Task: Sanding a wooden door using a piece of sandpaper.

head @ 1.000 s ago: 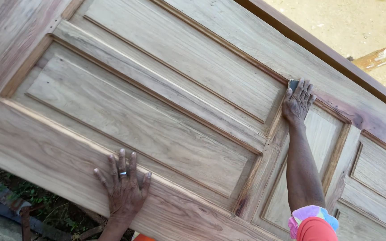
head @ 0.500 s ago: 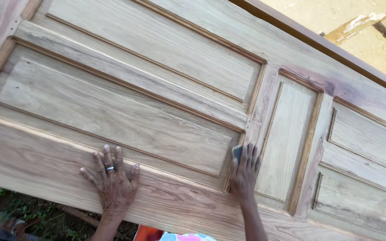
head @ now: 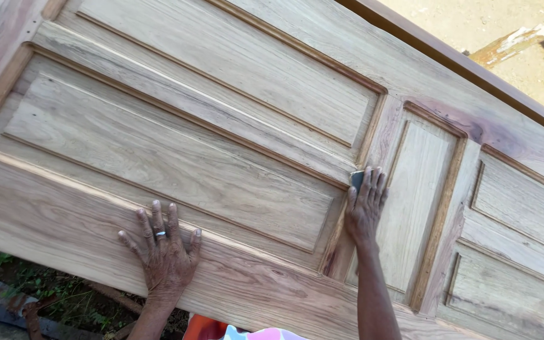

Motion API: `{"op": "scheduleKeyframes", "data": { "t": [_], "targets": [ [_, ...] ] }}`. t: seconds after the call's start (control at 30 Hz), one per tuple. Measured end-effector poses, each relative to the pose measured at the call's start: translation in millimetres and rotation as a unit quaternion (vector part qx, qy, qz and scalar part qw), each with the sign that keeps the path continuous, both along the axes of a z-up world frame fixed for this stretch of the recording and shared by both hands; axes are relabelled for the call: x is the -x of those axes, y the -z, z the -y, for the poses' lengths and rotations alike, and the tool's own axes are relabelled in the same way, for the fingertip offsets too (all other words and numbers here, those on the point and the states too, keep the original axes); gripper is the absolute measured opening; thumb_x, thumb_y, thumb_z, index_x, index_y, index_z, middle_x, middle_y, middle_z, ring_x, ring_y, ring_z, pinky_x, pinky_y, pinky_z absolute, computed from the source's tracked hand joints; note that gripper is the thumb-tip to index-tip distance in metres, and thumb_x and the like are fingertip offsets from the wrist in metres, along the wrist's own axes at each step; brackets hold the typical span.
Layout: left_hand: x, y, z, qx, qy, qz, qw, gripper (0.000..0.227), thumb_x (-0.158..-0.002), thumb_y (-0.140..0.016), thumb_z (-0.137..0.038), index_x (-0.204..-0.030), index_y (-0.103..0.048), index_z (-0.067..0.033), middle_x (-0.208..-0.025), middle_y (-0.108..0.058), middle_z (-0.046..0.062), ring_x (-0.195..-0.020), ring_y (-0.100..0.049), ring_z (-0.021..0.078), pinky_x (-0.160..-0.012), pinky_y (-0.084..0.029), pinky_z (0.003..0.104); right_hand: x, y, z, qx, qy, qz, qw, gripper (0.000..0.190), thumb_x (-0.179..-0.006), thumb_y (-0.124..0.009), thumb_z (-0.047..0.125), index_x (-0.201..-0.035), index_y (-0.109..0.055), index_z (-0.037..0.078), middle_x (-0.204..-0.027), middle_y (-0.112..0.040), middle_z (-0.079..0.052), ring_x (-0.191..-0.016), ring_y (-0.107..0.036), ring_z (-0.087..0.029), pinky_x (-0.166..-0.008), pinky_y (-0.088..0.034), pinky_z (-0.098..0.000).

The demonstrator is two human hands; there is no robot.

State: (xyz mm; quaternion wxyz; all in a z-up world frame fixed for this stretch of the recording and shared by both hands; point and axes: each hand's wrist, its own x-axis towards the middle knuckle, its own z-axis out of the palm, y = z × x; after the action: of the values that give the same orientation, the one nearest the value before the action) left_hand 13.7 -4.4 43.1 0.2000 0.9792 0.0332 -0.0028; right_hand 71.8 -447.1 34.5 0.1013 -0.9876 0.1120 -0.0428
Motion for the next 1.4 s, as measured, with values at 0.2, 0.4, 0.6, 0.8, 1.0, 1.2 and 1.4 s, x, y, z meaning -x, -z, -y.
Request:
{"op": "scheduleKeyframes", "data": {
  "t": [0.2,0.4,0.6,0.8,1.0,1.2,1.4],
  "targets": [
    [0,9,-2,-0.013,0.01,-0.006,1.0,0.084,-0.098,-0.039,-0.06,-0.162,-0.02,-0.008,-0.17,-0.009,0.02,-0.158,0.0,0.0397,-0.116,0.009,0.078,-35,3,20,-0.038,0.009,-0.028,0.999,0.065,-0.109,-0.032,0.04,-0.166,-0.019,0.011,-0.175,-0.011,-0.016,-0.162,-0.003,-0.031,-0.129,0.003,-0.0507],
    [1,0,-1,-0.038,0.009,0.003,0.999,0.081,-0.101,-0.038,-0.058,-0.161,-0.021,-0.007,-0.171,-0.011,0.019,-0.159,0.0,0.04,-0.119,0.008,0.076,-96,5,42,-0.041,0.034,-0.04,0.998,0.067,-0.109,-0.03,0.04,-0.167,-0.016,0.01,-0.174,-0.008,-0.017,-0.161,-0.001,-0.034,-0.128,0.001,-0.053],
    [2,6,-2,-0.051,0.018,0.011,0.998,0.081,-0.103,-0.038,-0.057,-0.161,-0.024,-0.002,-0.169,-0.014,0.023,-0.157,-0.002,0.0427,-0.117,0.007,0.077,-93,8,37,-0.044,0.064,-0.037,0.996,0.068,-0.109,-0.036,0.041,-0.167,-0.018,0.008,-0.174,-0.011,-0.019,-0.161,-0.005,-0.037,-0.129,-0.008,-0.055],
    [11,23,-23,0.0,0.105,0.02,0.994,0.084,-0.105,-0.033,-0.063,-0.166,-0.009,-0.0108,-0.174,0.005,0.011,-0.161,0.002,0.0288,-0.125,0.008,0.071,49,2,-25,-0.003,0.026,-0.018,0.999,0.064,-0.11,-0.037,0.039,-0.166,-0.024,0.009,-0.173,-0.016,-0.019,-0.16,-0.012,-0.037,-0.128,-0.011,-0.0564],
    [-1,44,-126,-0.112,0.03,0.048,0.992,0.093,-0.102,-0.021,-0.08,-0.169,0.009,-0.0229,-0.174,0.019,0.001,-0.163,0.01,0.0251,-0.124,0.014,0.067,162,-53,-104,-0.02,-0.018,-0.046,0.999,0.06,-0.109,-0.037,0.035,-0.163,-0.026,0.01,-0.172,-0.02,-0.016,-0.16,-0.013,-0.034,-0.128,-0.009,-0.0531],
    [-44,34,-233,-0.081,-0.153,-0.095,0.98,0.084,-0.112,-0.019,-0.073,-0.17,0.001,-0.0139,-0.175,0.01,0.01,-0.165,0.007,0.0316,-0.121,0.011,0.072,190,-59,-106,-0.014,-0.033,-0.052,0.998,0.057,-0.108,-0.037,0.034,-0.161,-0.029,0.013,-0.171,-0.023,-0.015,-0.16,-0.014,-0.031,-0.129,-0.009,-0.0529],
    [-54,-1,-220,-0.01,-0.188,-0.086,0.978,0.082,-0.112,-0.032,-0.06,-0.171,-0.015,-0.0053,-0.178,-0.004,0.022,-0.163,0.004,0.0424,-0.122,0.01,0.078,192,-34,-144,0.014,0.019,-0.003,1.0,0.057,-0.112,-0.026,0.039,-0.163,-0.026,0.012,-0.174,-0.011,-0.018,-0.162,-0.006,-0.034,-0.131,-0.001,-0.0544]
  ]
}}
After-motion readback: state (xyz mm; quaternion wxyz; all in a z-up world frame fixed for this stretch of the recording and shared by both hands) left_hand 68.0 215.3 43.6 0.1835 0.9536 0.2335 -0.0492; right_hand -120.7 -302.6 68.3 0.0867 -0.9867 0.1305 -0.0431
